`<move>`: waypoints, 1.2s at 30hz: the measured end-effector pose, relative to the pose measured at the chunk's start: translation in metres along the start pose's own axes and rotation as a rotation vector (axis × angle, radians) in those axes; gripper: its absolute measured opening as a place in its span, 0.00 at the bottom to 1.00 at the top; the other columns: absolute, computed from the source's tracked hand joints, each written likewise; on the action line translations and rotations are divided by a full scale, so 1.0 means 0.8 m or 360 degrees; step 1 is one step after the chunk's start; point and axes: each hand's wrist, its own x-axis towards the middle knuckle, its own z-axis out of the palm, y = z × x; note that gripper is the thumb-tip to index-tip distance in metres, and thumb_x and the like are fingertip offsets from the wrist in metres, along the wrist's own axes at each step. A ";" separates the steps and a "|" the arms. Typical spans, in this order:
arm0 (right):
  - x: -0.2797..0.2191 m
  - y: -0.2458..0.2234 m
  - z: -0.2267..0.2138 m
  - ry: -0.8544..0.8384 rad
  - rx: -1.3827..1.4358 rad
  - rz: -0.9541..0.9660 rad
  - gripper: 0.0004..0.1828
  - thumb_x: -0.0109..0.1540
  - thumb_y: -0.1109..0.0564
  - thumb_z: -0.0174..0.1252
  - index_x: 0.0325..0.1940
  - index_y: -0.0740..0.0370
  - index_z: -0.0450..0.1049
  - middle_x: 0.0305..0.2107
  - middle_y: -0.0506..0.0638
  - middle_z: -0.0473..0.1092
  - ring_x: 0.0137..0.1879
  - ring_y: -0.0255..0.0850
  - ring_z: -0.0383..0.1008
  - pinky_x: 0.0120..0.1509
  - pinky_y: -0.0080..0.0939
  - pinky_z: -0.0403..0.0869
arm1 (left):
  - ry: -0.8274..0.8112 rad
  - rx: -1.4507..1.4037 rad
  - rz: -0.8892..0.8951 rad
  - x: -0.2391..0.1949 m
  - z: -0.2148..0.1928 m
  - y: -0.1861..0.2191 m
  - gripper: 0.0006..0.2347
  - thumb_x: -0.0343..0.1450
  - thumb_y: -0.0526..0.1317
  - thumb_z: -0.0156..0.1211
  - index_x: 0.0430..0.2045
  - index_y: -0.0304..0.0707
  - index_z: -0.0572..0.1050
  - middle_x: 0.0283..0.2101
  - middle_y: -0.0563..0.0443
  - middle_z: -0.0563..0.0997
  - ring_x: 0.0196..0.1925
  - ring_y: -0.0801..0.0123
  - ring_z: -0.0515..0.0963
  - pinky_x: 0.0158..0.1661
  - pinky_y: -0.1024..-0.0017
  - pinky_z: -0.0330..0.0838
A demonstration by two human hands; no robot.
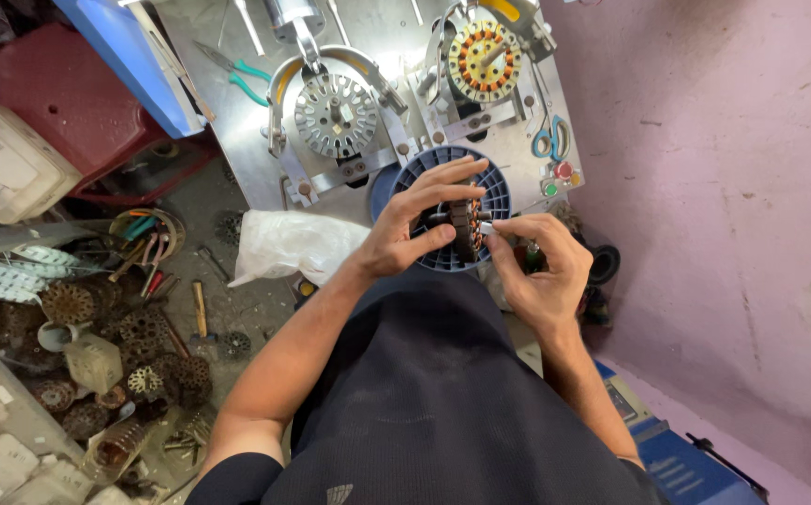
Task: The person uses a screwdriver to adjust copper windings on a motor stator, then places the stator into a winding machine and operates it. The person removes the stator and continues to adjust the windings by hand.
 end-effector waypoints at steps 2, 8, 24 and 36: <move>-0.004 0.002 0.002 -0.0010 -0.0021 -0.0008 0.10 0.60 0.69 0.68 0.44 0.65 0.78 0.37 0.52 0.77 0.40 0.38 0.77 0.44 0.33 0.73 | -0.0070 -0.0058 0.0014 -0.001 -0.009 -0.006 0.21 0.73 0.40 0.59 0.63 0.41 0.73 0.76 0.46 0.65 0.81 0.55 0.56 0.82 0.52 0.48; -0.016 0.004 0.010 -0.0008 -0.0049 0.0041 0.10 0.62 0.69 0.70 0.45 0.65 0.78 0.38 0.52 0.76 0.39 0.34 0.76 0.41 0.31 0.71 | -0.0200 -0.0029 0.0036 0.007 -0.019 -0.020 0.26 0.70 0.28 0.69 0.65 0.44 0.71 0.76 0.47 0.63 0.83 0.58 0.55 0.80 0.55 0.51; -0.030 0.015 0.035 0.0152 -0.0367 -0.0163 0.14 0.62 0.71 0.73 0.46 0.63 0.77 0.38 0.52 0.75 0.36 0.34 0.73 0.34 0.31 0.69 | -0.0192 -0.0288 0.0059 0.006 -0.023 -0.042 0.20 0.71 0.25 0.71 0.57 0.40 0.77 0.67 0.53 0.73 0.75 0.63 0.67 0.72 0.65 0.66; -0.002 0.015 0.015 -0.0188 -0.0555 -0.0377 0.15 0.59 0.72 0.69 0.45 0.59 0.77 0.37 0.48 0.73 0.37 0.39 0.76 0.38 0.36 0.74 | -0.0129 -0.0176 0.0104 0.006 -0.024 -0.038 0.18 0.72 0.24 0.69 0.56 0.36 0.78 0.67 0.50 0.75 0.74 0.60 0.68 0.75 0.65 0.66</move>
